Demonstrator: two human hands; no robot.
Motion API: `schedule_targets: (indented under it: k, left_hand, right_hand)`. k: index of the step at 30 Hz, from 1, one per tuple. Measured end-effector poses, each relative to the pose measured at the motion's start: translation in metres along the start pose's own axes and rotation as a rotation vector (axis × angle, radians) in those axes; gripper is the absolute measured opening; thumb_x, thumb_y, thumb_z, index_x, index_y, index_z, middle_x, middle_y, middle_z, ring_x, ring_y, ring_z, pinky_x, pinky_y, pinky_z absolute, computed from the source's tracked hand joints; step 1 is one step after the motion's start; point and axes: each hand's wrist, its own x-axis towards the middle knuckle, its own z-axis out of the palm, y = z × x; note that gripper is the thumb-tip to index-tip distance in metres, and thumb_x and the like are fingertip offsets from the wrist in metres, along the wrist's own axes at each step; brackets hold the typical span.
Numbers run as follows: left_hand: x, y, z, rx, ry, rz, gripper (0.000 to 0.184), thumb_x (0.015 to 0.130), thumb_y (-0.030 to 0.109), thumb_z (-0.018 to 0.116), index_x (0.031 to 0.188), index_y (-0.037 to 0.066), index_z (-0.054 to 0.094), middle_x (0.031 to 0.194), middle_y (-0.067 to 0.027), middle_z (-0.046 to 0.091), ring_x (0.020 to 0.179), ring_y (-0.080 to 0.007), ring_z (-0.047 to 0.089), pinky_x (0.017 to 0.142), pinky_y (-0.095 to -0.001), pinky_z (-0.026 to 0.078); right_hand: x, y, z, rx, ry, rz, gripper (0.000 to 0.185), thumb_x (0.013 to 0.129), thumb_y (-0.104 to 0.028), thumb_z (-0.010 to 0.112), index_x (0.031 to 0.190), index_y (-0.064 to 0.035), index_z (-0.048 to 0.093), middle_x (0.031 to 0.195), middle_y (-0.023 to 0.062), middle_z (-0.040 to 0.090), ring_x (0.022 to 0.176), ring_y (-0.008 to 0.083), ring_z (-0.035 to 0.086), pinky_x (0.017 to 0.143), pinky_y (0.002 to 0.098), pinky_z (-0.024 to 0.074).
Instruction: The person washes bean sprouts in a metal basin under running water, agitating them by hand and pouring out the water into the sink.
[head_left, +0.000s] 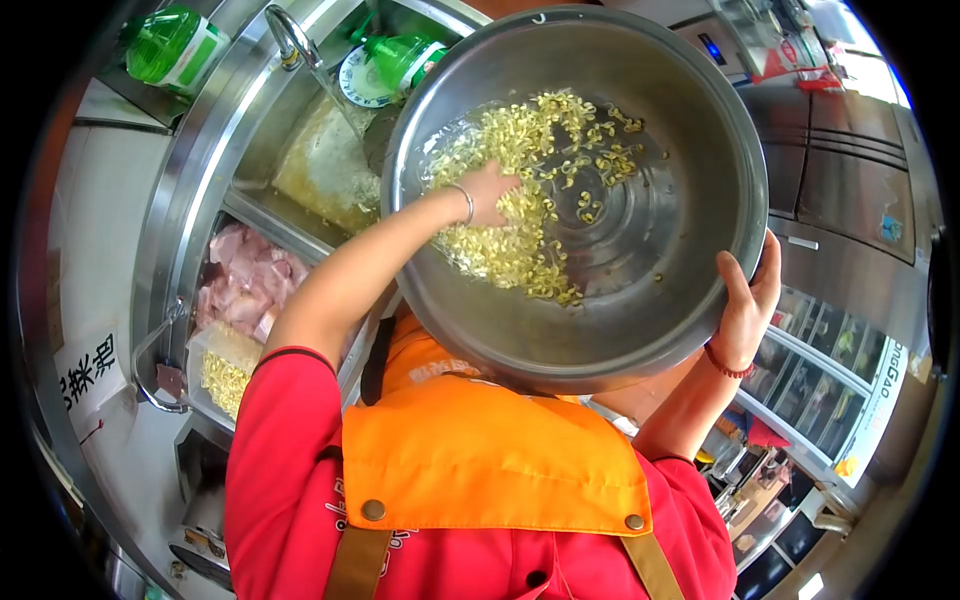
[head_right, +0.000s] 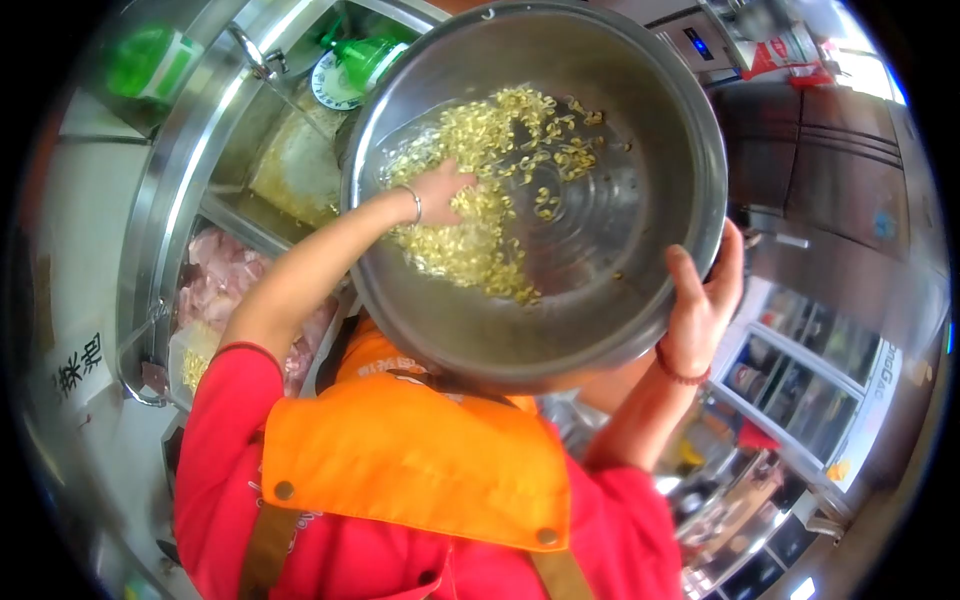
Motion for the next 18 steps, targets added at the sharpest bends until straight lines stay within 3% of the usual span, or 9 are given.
schedule_targets:
  k: [7, 11, 15, 16, 18]
  left_hand:
    - [-0.048, 0.046, 0.005, -0.107, 0.002, 0.069, 0.06, 0.074, 0.022, 0.077, 0.129, 0.013, 0.055, 0.116, -0.022, 0.049, 0.103, -0.0362, 0.057, 0.089, -0.041, 0.05]
    - [-0.066, 0.071, 0.009, -0.195, 0.041, 0.092, 0.058, 0.072, 0.015, 0.077, 0.126, 0.012, 0.056, 0.119, -0.0218, 0.045, 0.101, -0.0352, 0.057, 0.088, -0.04, 0.051]
    - [-0.083, 0.099, 0.034, -0.172, 0.253, 0.193, 0.051, 0.075, 0.007, 0.074, 0.123, 0.01, 0.057, 0.117, -0.0182, 0.045, 0.106, -0.0345, 0.054, 0.09, -0.0414, 0.05]
    - [-0.082, 0.103, 0.043, -0.11, 0.148, 0.174, 0.055, 0.081, 0.013, 0.07, 0.133, 0.01, 0.052, 0.132, -0.0233, 0.041, 0.116, -0.0412, 0.051, 0.099, -0.0454, 0.047]
    - [-0.091, 0.117, 0.066, -0.105, 0.118, 0.179, 0.059, 0.085, 0.019, 0.067, 0.14, 0.011, 0.045, 0.143, -0.0267, 0.033, 0.123, -0.0458, 0.046, 0.105, -0.048, 0.043]
  right_hand:
    - [-0.001, 0.0, -0.002, -0.006, 0.001, 0.016, 0.043, 0.083, 0.005, 0.06, 0.126, 0.002, 0.052, 0.109, 0.0072, 0.06, 0.098, 0.0147, 0.055, 0.091, 0.0275, 0.0431]
    - [0.0, 0.004, -0.003, 0.007, 0.008, 0.025, 0.043, 0.083, 0.005, 0.06, 0.125, 0.0023, 0.052, 0.109, 0.0076, 0.06, 0.098, 0.0149, 0.056, 0.091, 0.0278, 0.0431]
    - [0.001, 0.006, -0.004, 0.008, -0.001, 0.01, 0.043, 0.083, 0.005, 0.06, 0.125, 0.0024, 0.052, 0.11, 0.008, 0.061, 0.099, 0.0155, 0.056, 0.091, 0.0282, 0.0433]
    - [0.0, 0.006, -0.005, 0.002, 0.0, 0.009, 0.043, 0.083, 0.005, 0.06, 0.125, 0.0025, 0.052, 0.11, 0.0081, 0.061, 0.099, 0.0155, 0.056, 0.091, 0.0281, 0.0433]
    - [0.0, 0.005, -0.004, -0.009, -0.001, 0.005, 0.043, 0.083, 0.004, 0.06, 0.125, 0.0025, 0.052, 0.11, 0.0082, 0.061, 0.099, 0.0156, 0.056, 0.091, 0.0281, 0.0434]
